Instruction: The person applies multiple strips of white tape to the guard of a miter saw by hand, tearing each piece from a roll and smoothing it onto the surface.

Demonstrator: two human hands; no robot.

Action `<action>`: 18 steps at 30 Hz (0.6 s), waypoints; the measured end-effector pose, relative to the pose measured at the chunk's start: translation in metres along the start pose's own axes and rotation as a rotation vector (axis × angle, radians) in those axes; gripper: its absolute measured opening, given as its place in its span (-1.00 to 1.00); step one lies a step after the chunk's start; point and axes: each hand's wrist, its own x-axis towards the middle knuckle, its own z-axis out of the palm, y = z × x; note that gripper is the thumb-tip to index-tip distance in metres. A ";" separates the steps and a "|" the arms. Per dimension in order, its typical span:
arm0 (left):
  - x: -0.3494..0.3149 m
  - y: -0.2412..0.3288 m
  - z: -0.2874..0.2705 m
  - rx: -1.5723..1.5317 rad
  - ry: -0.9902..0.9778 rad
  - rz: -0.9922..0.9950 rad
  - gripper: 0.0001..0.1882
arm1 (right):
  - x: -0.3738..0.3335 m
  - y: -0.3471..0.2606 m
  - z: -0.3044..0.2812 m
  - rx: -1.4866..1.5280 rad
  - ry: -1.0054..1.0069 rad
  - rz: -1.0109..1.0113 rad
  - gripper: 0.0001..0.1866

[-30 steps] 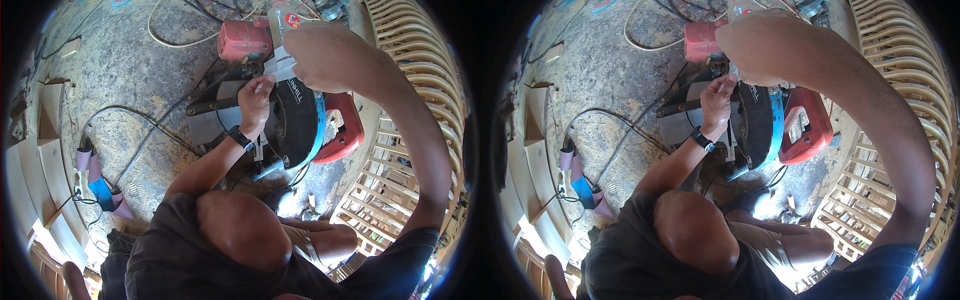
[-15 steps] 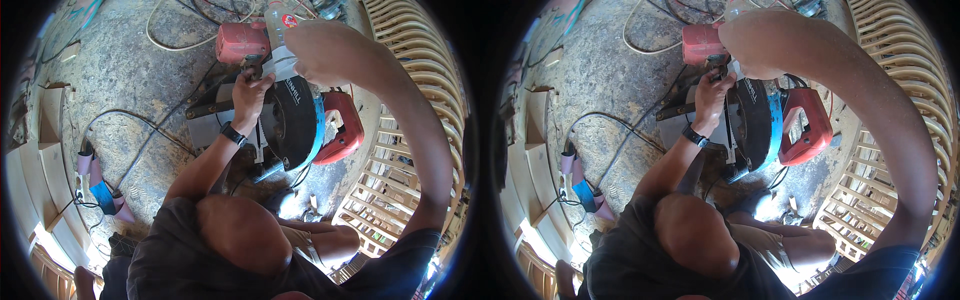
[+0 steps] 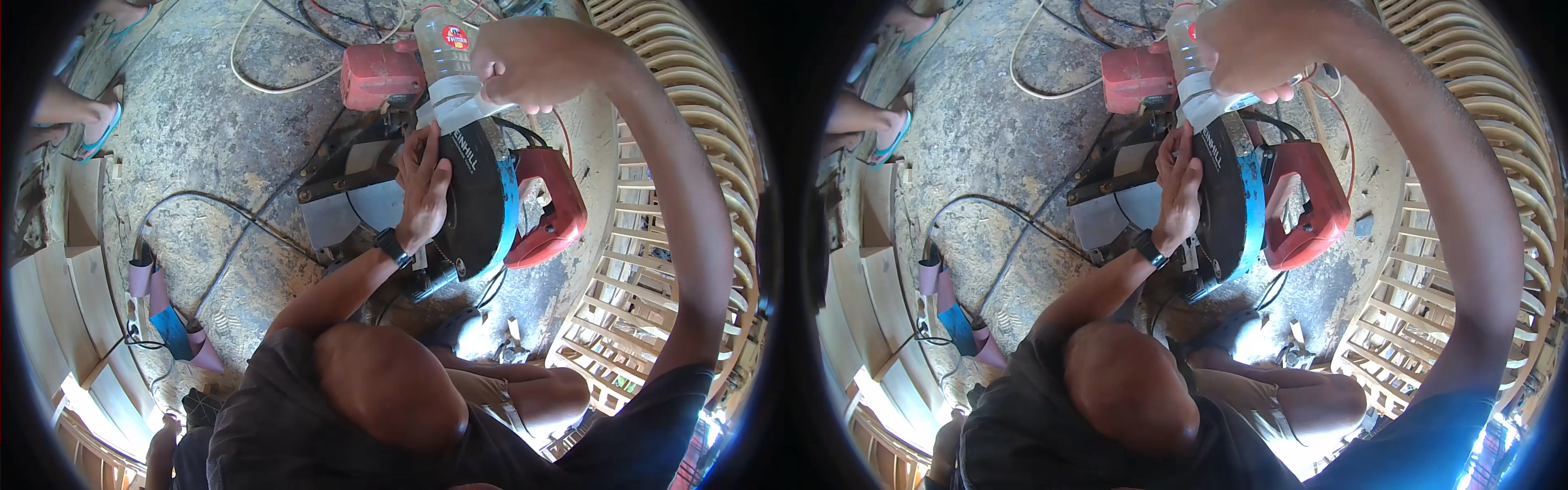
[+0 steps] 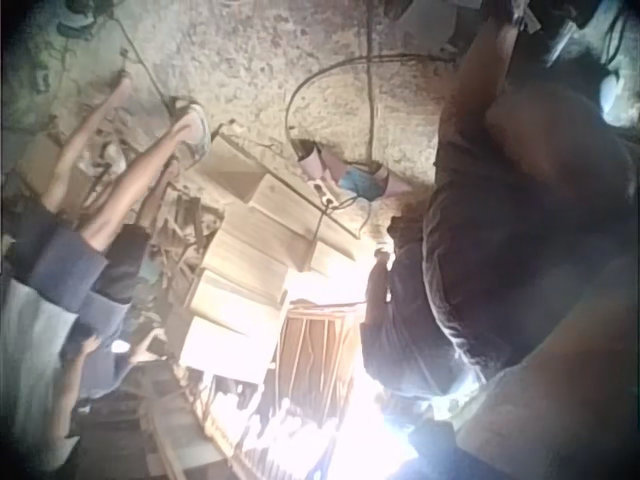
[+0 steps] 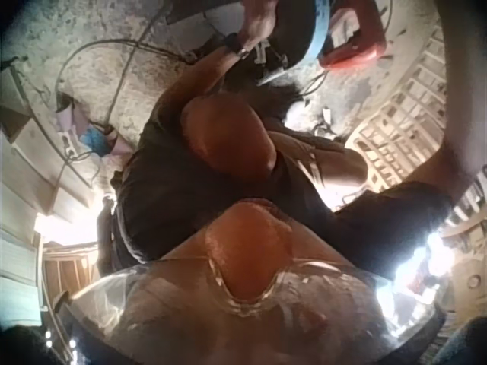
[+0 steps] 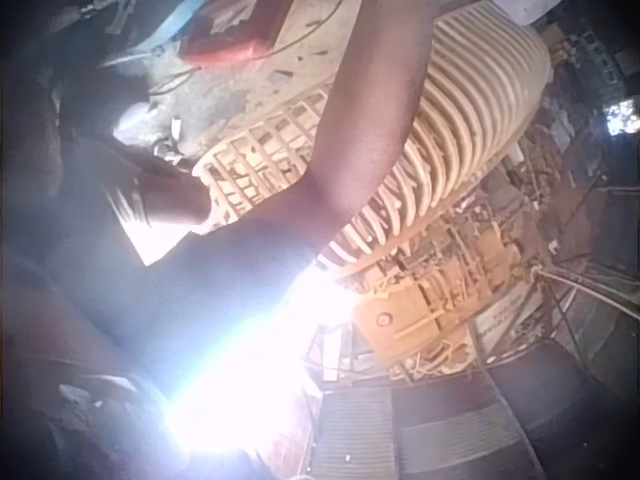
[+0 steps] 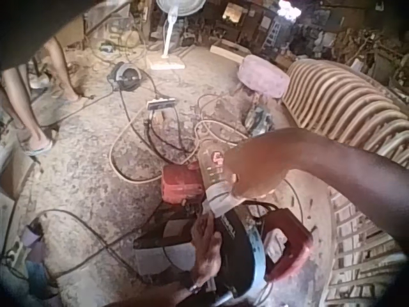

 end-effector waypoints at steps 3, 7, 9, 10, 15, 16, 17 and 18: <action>0.005 0.006 -0.006 0.074 -0.173 -0.136 -0.31 | -0.003 0.010 -0.001 0.169 -0.012 0.021 -0.72; 0.004 0.013 -0.002 0.067 -0.174 -0.092 -0.29 | 0.000 0.023 0.003 0.185 0.051 -0.041 -0.70; 0.003 0.013 -0.004 0.078 -0.202 -0.096 -0.28 | 0.004 0.034 0.010 0.136 0.079 -0.107 -0.68; 0.003 0.013 -0.004 0.084 -0.218 -0.099 -0.28 | 0.005 0.039 0.014 0.112 0.092 -0.140 -0.67; 0.005 0.012 -0.005 0.113 -0.209 -0.071 -0.28 | 0.006 0.050 0.035 0.057 0.280 -0.112 -0.65; 0.005 0.011 -0.005 0.120 -0.204 -0.056 -0.28 | 0.007 0.052 0.041 0.089 0.315 -0.104 -0.64; 0.005 0.011 -0.006 0.114 -0.161 -0.031 -0.28 | 0.009 0.055 0.044 0.069 0.305 -0.117 -0.64; 0.006 0.015 -0.006 0.104 -0.118 -0.006 -0.29 | 0.010 0.059 0.047 0.048 0.295 -0.126 -0.64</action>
